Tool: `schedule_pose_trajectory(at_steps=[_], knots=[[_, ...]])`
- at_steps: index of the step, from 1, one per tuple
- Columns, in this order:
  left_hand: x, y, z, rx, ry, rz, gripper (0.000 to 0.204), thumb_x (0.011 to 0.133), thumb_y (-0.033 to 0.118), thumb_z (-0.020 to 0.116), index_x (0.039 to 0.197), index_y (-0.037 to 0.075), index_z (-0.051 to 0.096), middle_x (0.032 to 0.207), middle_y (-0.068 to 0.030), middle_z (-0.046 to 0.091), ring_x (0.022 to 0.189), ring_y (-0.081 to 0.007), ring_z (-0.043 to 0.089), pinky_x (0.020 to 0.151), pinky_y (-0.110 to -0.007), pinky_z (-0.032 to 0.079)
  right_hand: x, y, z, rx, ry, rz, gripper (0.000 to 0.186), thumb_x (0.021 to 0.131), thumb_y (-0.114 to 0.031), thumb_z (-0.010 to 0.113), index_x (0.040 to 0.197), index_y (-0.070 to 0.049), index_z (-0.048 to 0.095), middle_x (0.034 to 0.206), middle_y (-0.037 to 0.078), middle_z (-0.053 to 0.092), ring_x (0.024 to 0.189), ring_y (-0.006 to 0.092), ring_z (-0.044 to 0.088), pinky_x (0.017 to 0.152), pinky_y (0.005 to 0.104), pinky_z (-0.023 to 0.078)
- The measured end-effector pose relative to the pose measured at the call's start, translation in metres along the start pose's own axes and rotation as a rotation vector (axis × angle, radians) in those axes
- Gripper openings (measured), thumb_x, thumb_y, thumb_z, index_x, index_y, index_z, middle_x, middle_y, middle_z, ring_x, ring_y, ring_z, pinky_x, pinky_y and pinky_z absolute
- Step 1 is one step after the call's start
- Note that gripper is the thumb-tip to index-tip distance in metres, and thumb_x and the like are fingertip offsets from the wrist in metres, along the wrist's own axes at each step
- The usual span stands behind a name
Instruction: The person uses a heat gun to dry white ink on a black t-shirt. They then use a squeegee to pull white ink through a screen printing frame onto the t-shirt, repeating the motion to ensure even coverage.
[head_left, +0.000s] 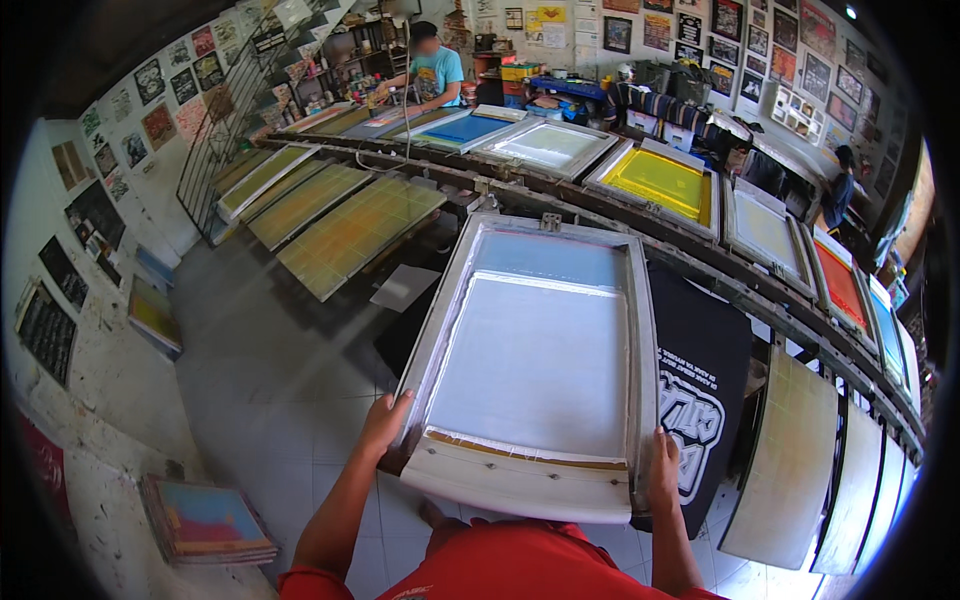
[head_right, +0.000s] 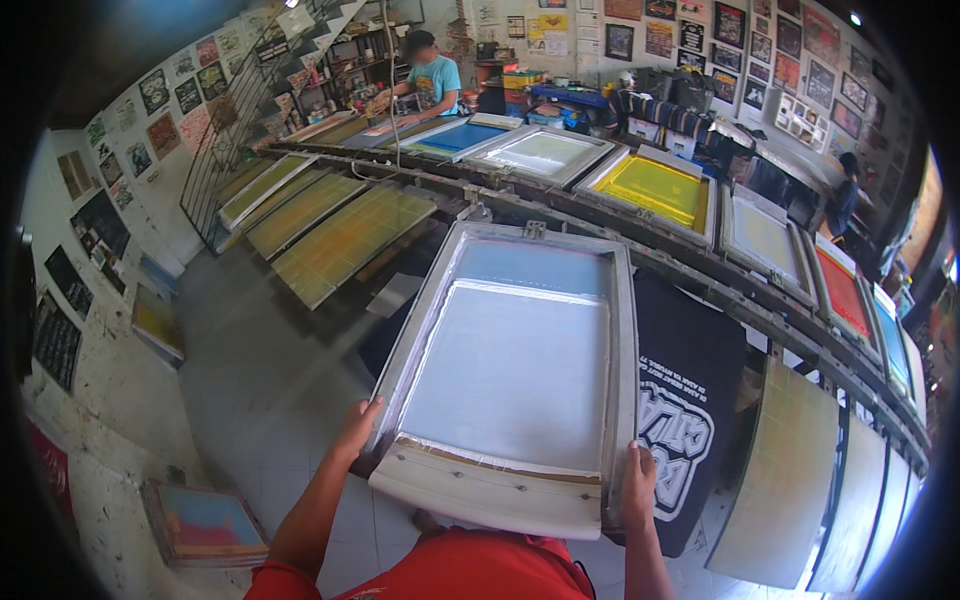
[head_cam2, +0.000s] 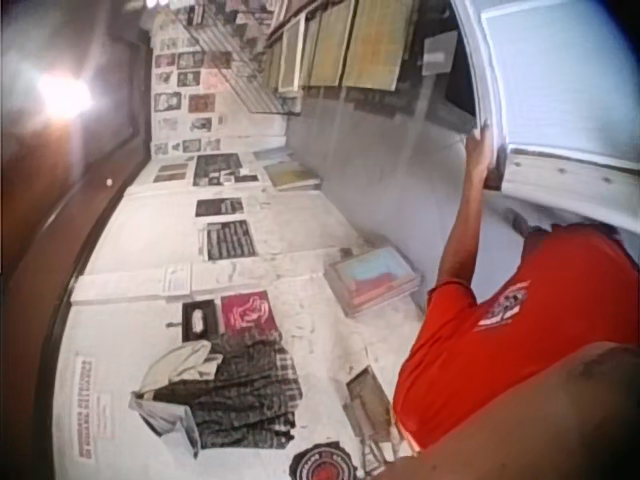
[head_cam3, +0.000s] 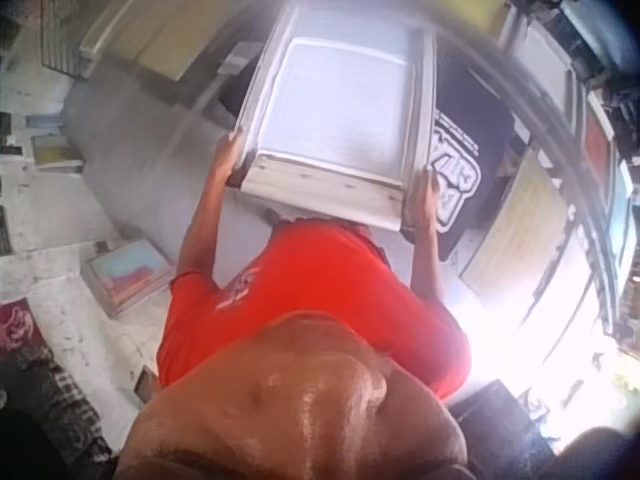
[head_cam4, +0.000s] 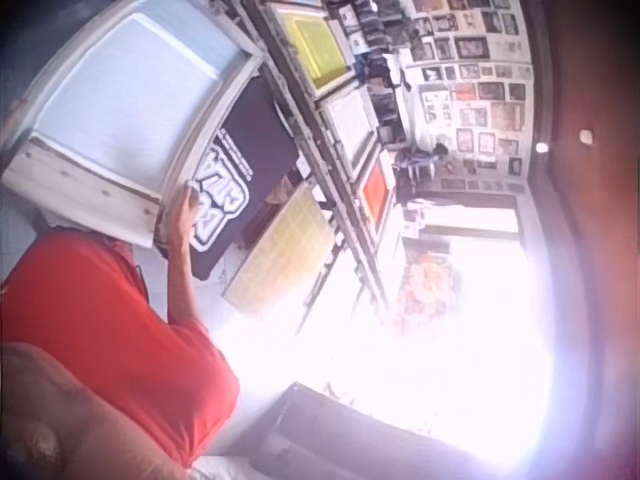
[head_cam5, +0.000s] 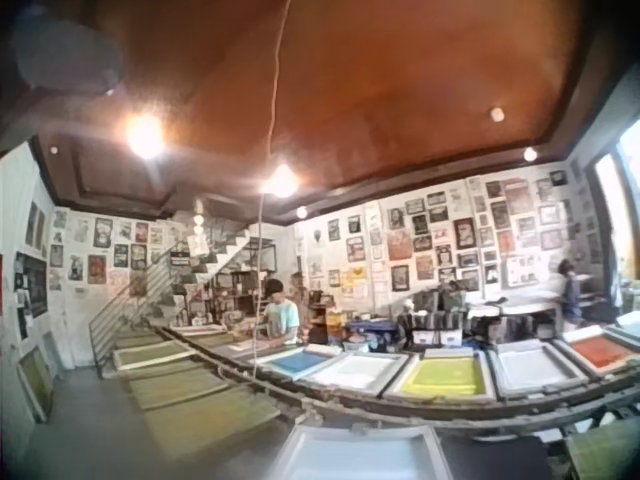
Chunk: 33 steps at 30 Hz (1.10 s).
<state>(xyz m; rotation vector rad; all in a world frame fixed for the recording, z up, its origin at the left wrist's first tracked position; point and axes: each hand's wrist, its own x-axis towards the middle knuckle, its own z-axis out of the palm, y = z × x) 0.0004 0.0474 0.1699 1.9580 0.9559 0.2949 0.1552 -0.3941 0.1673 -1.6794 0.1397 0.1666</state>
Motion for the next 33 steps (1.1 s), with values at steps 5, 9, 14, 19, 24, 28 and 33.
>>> schedule_pose_trajectory(at_steps=[5, 9, 14, 19, 24, 28, 33], knots=[[0.094, -0.025, -0.04, -0.077, -0.138, 0.089, 0.058, 0.088, 0.053, 0.055, 0.062, 0.004, 0.038, 0.06, -0.0036, 0.032, 0.062, -0.0135, 0.03, 0.054, -0.037, 0.03, -0.017, 0.006, 0.09, -0.024, 0.166, 0.077, 0.05, 0.095, -0.041, 0.052, 0.106, 0.006, 0.058, 0.091, 0.008, 0.057, 0.086, 0.016, 0.049, 0.08, 0.0296, 0.041], [0.157, -0.03, -0.055, -0.091, -0.21, 0.158, 0.059, 0.088, 0.054, 0.056, 0.06, 0.006, 0.034, 0.058, -0.0023, 0.03, 0.059, -0.0129, 0.028, 0.051, -0.037, 0.026, -0.026, 0.026, 0.134, 0.041, 0.21, 0.065, 0.055, 0.094, -0.043, 0.054, 0.111, 0.009, 0.057, 0.097, 0.01, 0.06, 0.092, 0.0165, 0.053, 0.084, 0.0298, 0.041], [0.214, -0.03, -0.066, -0.042, -0.293, 0.179, 0.061, 0.087, 0.055, 0.056, 0.059, 0.007, 0.032, 0.058, -0.0017, 0.028, 0.059, -0.0122, 0.027, 0.051, -0.037, 0.025, -0.034, 0.018, 0.181, 0.051, 0.3, 0.082, 0.054, 0.093, -0.043, 0.055, 0.108, 0.009, 0.059, 0.096, 0.01, 0.06, 0.09, 0.0164, 0.052, 0.083, 0.0295, 0.041], [0.243, -0.029, -0.067, -0.066, -0.34, 0.169, 0.06, 0.088, 0.053, 0.056, 0.059, 0.008, 0.03, 0.058, -0.0005, 0.026, 0.059, -0.0113, 0.025, 0.051, -0.037, 0.025, -0.037, 0.013, 0.212, 0.028, 0.386, 0.046, 0.048, 0.095, -0.042, 0.052, 0.099, 0.006, 0.06, 0.083, 0.002, 0.055, 0.079, 0.0101, 0.045, 0.072, 0.0268, 0.038], [0.265, -0.038, -0.061, -0.069, -0.343, 0.209, 0.059, 0.089, 0.052, 0.055, 0.059, 0.008, 0.03, 0.059, -0.0001, 0.026, 0.059, -0.0105, 0.025, 0.051, -0.036, 0.024, -0.025, 0.022, 0.217, 0.065, 0.357, 0.068, 0.052, 0.093, -0.041, 0.055, 0.108, 0.009, 0.06, 0.095, 0.01, 0.062, 0.089, 0.0157, 0.053, 0.082, 0.0298, 0.042], [0.278, -0.043, -0.055, -0.123, -0.366, 0.195, 0.059, 0.089, 0.051, 0.056, 0.06, 0.008, 0.03, 0.058, -0.0003, 0.025, 0.06, -0.0107, 0.025, 0.051, -0.036, 0.024, -0.026, 0.009, 0.224, 0.004, 0.38, 0.073, 0.053, 0.093, -0.041, 0.055, 0.109, 0.009, 0.059, 0.098, 0.011, 0.062, 0.091, 0.0162, 0.054, 0.084, 0.0301, 0.042], [0.274, -0.026, -0.049, -0.098, -0.383, 0.227, 0.061, 0.089, 0.051, 0.056, 0.06, 0.004, 0.031, 0.057, -0.0035, 0.027, 0.06, -0.0126, 0.026, 0.051, -0.038, 0.026, -0.014, 0.019, 0.218, 0.004, 0.429, 0.093, 0.055, 0.093, -0.043, 0.054, 0.11, 0.01, 0.059, 0.1, 0.014, 0.063, 0.095, 0.0188, 0.055, 0.086, 0.0309, 0.042]])
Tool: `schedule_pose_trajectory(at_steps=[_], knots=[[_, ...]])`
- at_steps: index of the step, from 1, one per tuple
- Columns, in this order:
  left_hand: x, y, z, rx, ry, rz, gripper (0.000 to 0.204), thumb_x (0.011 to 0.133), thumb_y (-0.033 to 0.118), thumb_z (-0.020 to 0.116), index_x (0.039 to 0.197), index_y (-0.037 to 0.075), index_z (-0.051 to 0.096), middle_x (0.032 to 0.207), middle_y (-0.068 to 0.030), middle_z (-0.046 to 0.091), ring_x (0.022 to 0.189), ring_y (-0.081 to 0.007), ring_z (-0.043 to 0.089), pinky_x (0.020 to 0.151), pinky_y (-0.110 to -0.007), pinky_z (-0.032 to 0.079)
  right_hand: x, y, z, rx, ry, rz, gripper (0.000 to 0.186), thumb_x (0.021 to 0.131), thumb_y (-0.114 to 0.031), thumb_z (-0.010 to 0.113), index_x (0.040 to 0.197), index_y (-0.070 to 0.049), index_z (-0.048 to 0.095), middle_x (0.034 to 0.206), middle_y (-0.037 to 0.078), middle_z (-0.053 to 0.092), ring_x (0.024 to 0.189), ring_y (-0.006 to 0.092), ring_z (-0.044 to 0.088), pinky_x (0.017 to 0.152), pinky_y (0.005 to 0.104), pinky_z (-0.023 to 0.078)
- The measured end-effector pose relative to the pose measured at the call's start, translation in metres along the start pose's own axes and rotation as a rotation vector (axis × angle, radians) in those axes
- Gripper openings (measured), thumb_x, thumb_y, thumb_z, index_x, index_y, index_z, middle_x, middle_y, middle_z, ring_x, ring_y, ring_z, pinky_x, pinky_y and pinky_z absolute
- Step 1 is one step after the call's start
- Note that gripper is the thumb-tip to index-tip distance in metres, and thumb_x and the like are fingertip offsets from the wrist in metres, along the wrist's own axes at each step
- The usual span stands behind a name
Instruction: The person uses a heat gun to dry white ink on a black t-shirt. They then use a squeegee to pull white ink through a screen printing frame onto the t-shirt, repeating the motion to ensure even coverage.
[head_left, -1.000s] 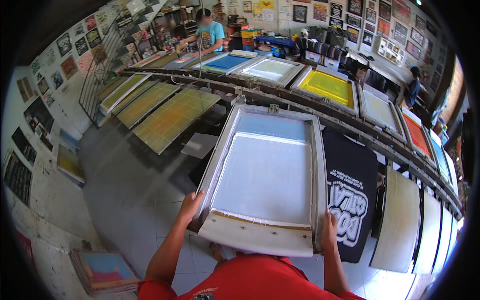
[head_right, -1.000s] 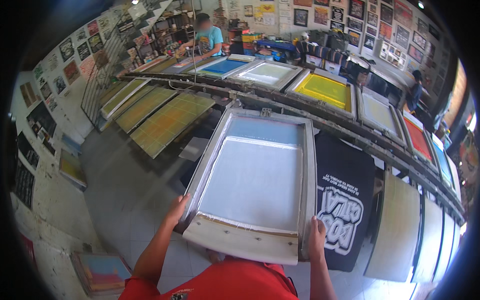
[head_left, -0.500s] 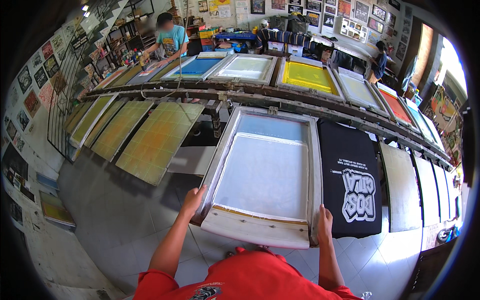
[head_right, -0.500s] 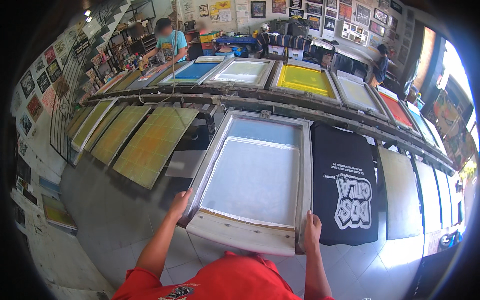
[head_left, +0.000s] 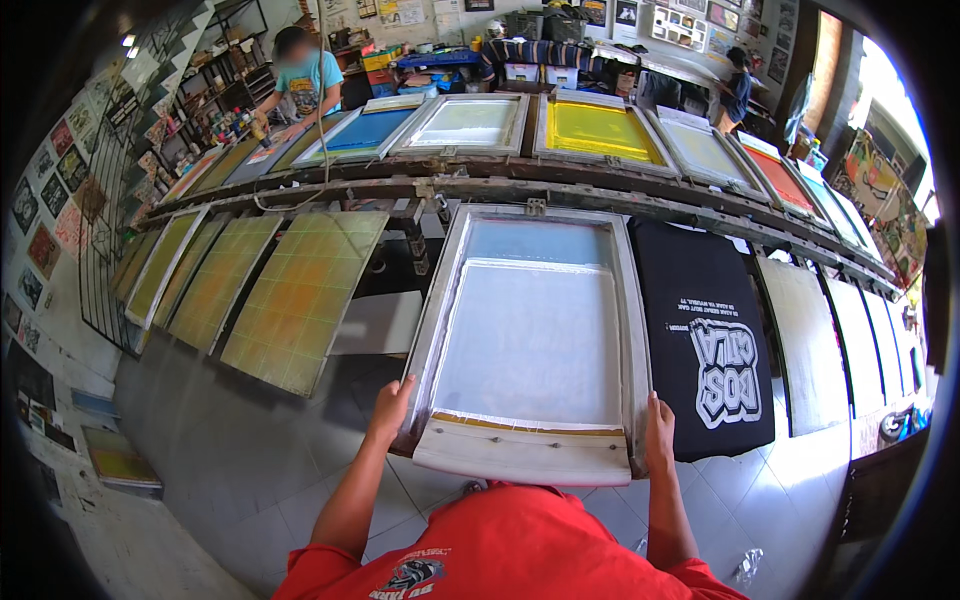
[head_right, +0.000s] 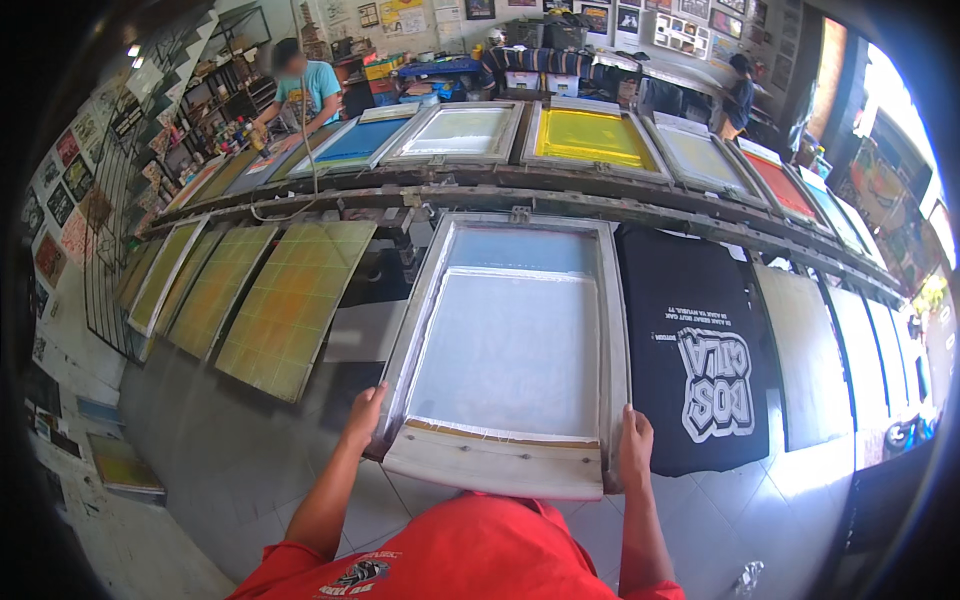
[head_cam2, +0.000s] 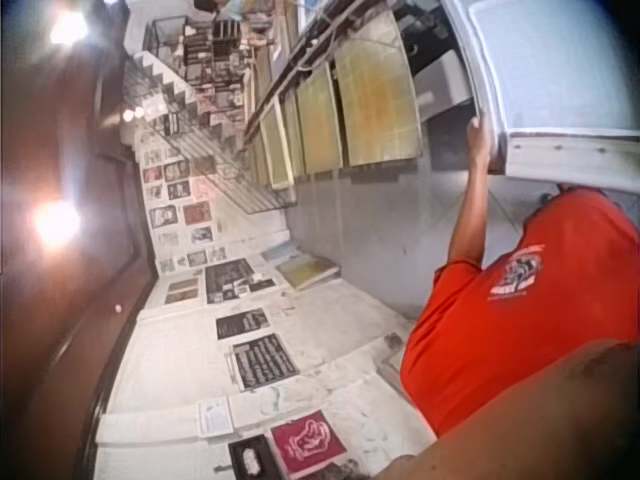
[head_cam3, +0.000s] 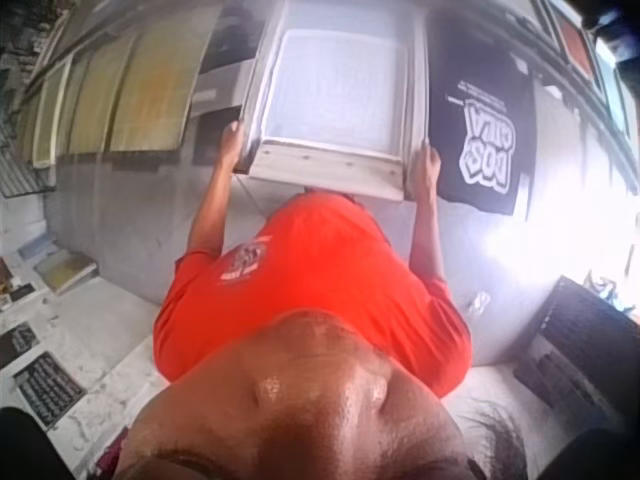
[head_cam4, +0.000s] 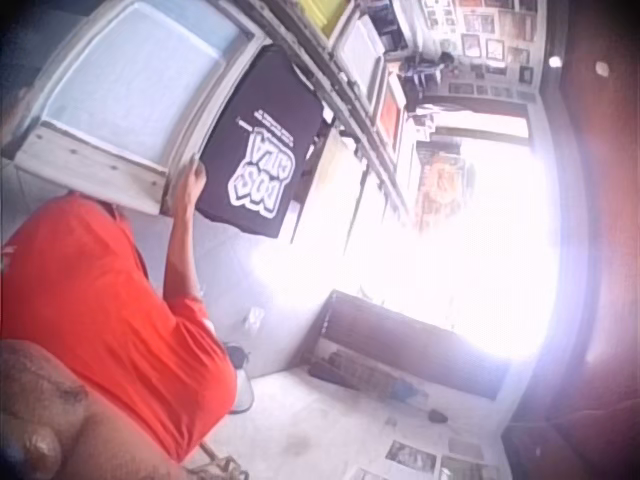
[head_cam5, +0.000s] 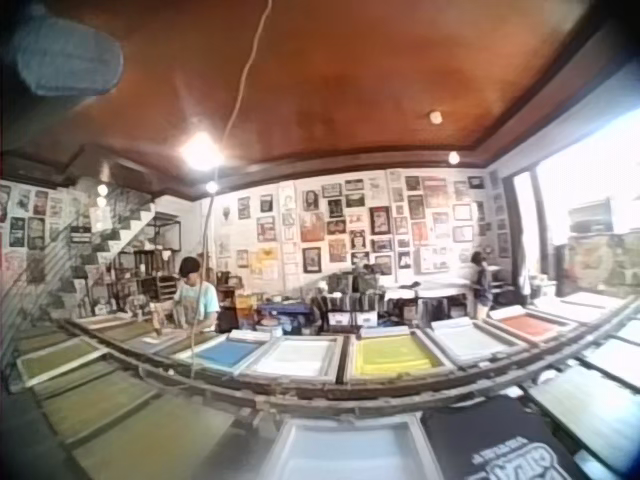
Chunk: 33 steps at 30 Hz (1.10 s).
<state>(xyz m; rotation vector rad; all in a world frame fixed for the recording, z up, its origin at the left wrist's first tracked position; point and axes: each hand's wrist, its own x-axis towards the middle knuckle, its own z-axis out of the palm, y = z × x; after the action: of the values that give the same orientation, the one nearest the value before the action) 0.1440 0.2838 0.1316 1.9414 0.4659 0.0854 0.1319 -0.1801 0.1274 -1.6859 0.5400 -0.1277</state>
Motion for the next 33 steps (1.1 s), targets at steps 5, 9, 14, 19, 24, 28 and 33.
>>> schedule_pose_trajectory(at_steps=[5, 9, 14, 19, 24, 28, 33], knots=[[0.008, -0.01, 0.003, 0.086, 0.007, 0.005, 0.062, 0.089, 0.052, 0.055, 0.06, 0.002, 0.032, 0.058, -0.0081, 0.028, 0.06, -0.0153, 0.027, 0.053, -0.04, 0.028, -0.006, -0.012, 0.005, 0.017, 0.019, 0.03, 0.057, 0.093, -0.044, 0.053, 0.112, 0.01, 0.058, 0.103, 0.015, 0.063, 0.098, 0.0197, 0.056, 0.089, 0.031, 0.042], [0.014, -0.014, 0.003, 0.08, 0.018, 0.052, 0.062, 0.088, 0.052, 0.055, 0.06, 0.002, 0.031, 0.058, -0.008, 0.028, 0.06, -0.0153, 0.027, 0.053, -0.04, 0.027, -0.006, 0.004, 0.013, 0.038, 0.063, 0.011, 0.055, 0.094, -0.045, 0.052, 0.108, 0.007, 0.06, 0.094, 0.007, 0.061, 0.088, 0.014, 0.052, 0.081, 0.0281, 0.041], [0.027, -0.02, -0.004, 0.057, -0.01, 0.01, 0.061, 0.089, 0.05, 0.055, 0.061, 0.002, 0.031, 0.058, -0.0074, 0.027, 0.06, -0.0145, 0.027, 0.053, -0.04, 0.027, -0.007, 0.005, 0.023, 0.0, 0.052, 0.008, 0.052, 0.094, -0.046, 0.052, 0.101, 0.005, 0.062, 0.085, 0.002, 0.057, 0.08, 0.0106, 0.048, 0.074, 0.0267, 0.04], [0.025, -0.018, -0.001, 0.077, -0.01, 0.012, 0.061, 0.089, 0.051, 0.055, 0.062, 0.0, 0.034, 0.058, -0.0106, 0.034, 0.06, -0.0188, 0.03, 0.055, -0.041, 0.03, 0.001, 0.016, 0.025, -0.018, 0.091, 0.007, 0.05, 0.095, -0.044, 0.051, 0.097, 0.004, 0.062, 0.081, 0.002, 0.056, 0.077, 0.0101, 0.047, 0.072, 0.027, 0.041], [0.025, -0.03, 0.009, 0.166, 0.02, 0.077, 0.061, 0.089, 0.051, 0.054, 0.083, -0.01, 0.055, 0.082, -0.0272, 0.06, 0.078, -0.0347, 0.058, 0.072, -0.043, 0.043, 0.005, 0.029, 0.031, -0.197, 0.147, -0.042, 0.053, 0.093, -0.044, 0.053, 0.104, 0.007, 0.063, 0.09, 0.013, 0.066, 0.086, 0.0184, 0.058, 0.08, 0.0332, 0.045], [0.033, -0.046, 0.011, 0.182, -0.015, 0.033, 0.061, 0.09, 0.05, 0.052, 0.102, -0.01, 0.055, 0.097, -0.0232, 0.062, 0.092, -0.0318, 0.059, 0.081, -0.04, 0.042, 0.01, 0.027, 0.034, -0.172, 0.138, -0.039, 0.05, 0.094, -0.043, 0.052, 0.106, 0.005, 0.063, 0.089, 0.014, 0.064, 0.086, 0.0194, 0.058, 0.079, 0.0322, 0.044], [0.026, -0.045, -0.006, -0.018, -0.155, 0.016, 0.049, 0.096, 0.045, 0.045, 0.097, -0.003, 0.053, 0.078, -0.009, 0.052, 0.076, -0.0186, 0.048, 0.073, -0.034, 0.041, -0.013, 0.014, 0.021, -0.359, 0.157, -0.255, 0.041, 0.09, -0.03, 0.059, 0.115, 0.002, 0.057, 0.105, 0.015, 0.06, 0.093, 0.023, 0.056, 0.084, 0.0345, 0.045]])
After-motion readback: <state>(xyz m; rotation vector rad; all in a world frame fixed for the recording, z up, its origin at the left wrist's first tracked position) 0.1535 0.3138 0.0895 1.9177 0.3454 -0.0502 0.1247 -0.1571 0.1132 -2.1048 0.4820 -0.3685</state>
